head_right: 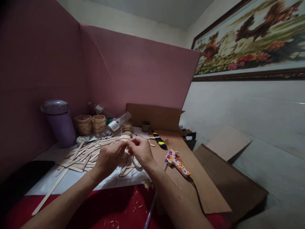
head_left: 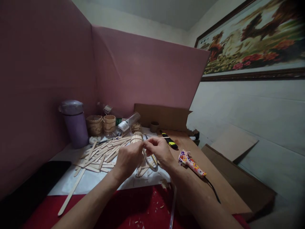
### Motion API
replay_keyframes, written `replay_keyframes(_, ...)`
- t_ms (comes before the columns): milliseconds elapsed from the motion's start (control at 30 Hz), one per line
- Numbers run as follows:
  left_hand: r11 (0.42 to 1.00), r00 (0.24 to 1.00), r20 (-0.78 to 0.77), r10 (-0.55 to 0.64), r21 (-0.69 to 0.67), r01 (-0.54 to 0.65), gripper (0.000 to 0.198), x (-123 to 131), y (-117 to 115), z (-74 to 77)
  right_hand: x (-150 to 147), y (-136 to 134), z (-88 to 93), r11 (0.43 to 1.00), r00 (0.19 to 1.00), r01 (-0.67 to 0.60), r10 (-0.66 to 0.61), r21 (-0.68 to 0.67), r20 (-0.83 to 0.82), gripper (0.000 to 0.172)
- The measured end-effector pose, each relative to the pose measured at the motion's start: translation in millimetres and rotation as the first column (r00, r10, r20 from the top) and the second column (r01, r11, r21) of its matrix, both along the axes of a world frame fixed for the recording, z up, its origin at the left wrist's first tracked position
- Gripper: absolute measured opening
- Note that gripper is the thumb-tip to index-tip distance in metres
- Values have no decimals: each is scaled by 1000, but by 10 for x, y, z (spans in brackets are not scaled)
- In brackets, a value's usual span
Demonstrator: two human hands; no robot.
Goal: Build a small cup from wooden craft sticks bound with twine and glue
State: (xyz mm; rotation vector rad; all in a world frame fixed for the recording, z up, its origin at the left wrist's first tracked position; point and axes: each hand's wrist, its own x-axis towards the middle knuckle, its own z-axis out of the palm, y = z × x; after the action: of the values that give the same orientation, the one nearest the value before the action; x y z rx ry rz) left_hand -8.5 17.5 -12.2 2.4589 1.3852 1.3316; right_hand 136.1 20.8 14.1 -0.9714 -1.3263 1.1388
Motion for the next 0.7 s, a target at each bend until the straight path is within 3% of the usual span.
replay_keyframes(67,1000,1000,-11,-2,4,2,19,-16,3,3,20,23,-8,999,998,-24,22,-45,-55,34)
replay_keyframes(167,998,978,198,66,-30,-61,21,-79,82,25,51,118,-67,995,990,15,-28,-96,-136,32)
replay_keyframes(233,979,908,372,191,-145,-146,22,-138,185,36,63,205,-136,990,983,87,-104,-111,-154,30)
replay_keyframes(300,902,834,412,367,-378,-211,21,-187,299,26,64,286,-219,984,977,134,-152,-118,-153,25)
replay_keyframes(533,791,831,359,425,-594,-148,30,-131,450,-122,-14,404,-475,970,970,200,-216,-140,-115,13)
replay_keyframes(700,763,784,472,403,-646,-4,36,-65,448,-178,-95,388,-552,972,971,194,-209,-132,-114,12)
